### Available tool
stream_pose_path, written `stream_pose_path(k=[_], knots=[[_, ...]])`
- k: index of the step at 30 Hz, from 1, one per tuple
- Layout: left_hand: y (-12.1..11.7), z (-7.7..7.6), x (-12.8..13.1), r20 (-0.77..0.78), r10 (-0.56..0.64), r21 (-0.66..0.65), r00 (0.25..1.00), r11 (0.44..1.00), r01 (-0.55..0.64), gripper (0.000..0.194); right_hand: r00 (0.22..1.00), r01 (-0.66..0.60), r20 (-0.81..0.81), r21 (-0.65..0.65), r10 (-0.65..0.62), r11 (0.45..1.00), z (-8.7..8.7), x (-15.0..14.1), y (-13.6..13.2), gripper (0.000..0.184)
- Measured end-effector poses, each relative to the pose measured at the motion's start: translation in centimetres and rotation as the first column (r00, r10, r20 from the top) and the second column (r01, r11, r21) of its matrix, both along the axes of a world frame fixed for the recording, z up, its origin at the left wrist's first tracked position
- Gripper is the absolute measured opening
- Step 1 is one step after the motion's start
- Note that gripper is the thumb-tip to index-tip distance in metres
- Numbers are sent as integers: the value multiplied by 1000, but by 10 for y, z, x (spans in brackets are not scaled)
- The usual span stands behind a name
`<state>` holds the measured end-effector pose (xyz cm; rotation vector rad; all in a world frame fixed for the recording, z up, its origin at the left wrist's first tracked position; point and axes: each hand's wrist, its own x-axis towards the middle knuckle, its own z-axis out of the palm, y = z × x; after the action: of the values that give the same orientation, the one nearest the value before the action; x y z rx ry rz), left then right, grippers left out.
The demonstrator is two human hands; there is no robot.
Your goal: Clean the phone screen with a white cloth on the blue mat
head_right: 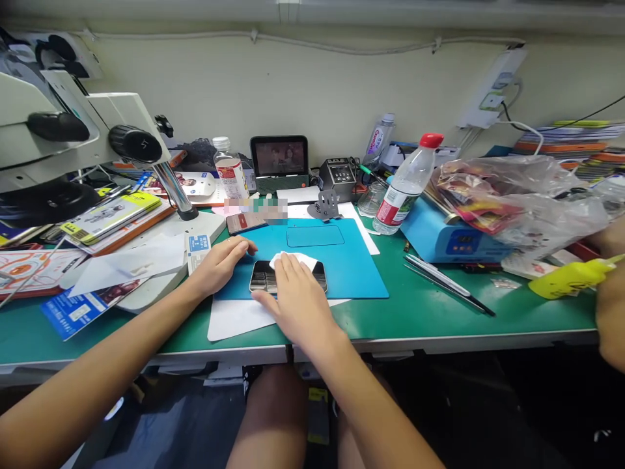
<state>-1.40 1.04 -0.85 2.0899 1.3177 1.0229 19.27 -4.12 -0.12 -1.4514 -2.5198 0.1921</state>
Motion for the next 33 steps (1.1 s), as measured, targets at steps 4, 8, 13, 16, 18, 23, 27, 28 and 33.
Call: stream_pose_path(k=[4, 8, 13, 16, 18, 23, 27, 28, 33], knots=[[-3, 1, -1, 72, 17, -48, 997, 999, -13, 32, 1000, 26, 14, -5, -26, 1000, 1, -2, 0, 87], [-2, -1, -2, 82, 25, -44, 996, 999, -21, 31, 1000, 17, 0, 8, -17, 1000, -8, 10, -45, 92], [-2, -1, -2, 57, -1, -48, 998, 999, 4, 31, 998, 60, 21, -63, -59, 996, -1, -7, -19, 93], [-4, -1, -4, 46, -15, -46, 999, 999, 17, 31, 995, 93, 37, -120, -89, 988, 8, -22, 7, 95], [-4, -1, -4, 56, -9, -41, 998, 999, 12, 32, 995, 89, 45, -134, -84, 987, 10, -21, 2, 97], [-2, -3, -5, 70, -19, -40, 997, 999, 22, 33, 1000, 28, 5, -151, -27, 988, 0, 14, -44, 91], [-4, -1, -4, 38, -36, -44, 999, 998, 37, 33, 996, 70, -39, -189, -79, 979, 2, 26, -17, 92], [-4, 0, -4, 36, -32, -44, 999, 998, 33, 34, 994, 93, -33, -192, -101, 977, 4, 26, -6, 95], [-6, 2, -4, 44, -23, -45, 999, 999, 25, 36, 993, 110, -13, -149, -113, 983, 2, 32, 1, 97]])
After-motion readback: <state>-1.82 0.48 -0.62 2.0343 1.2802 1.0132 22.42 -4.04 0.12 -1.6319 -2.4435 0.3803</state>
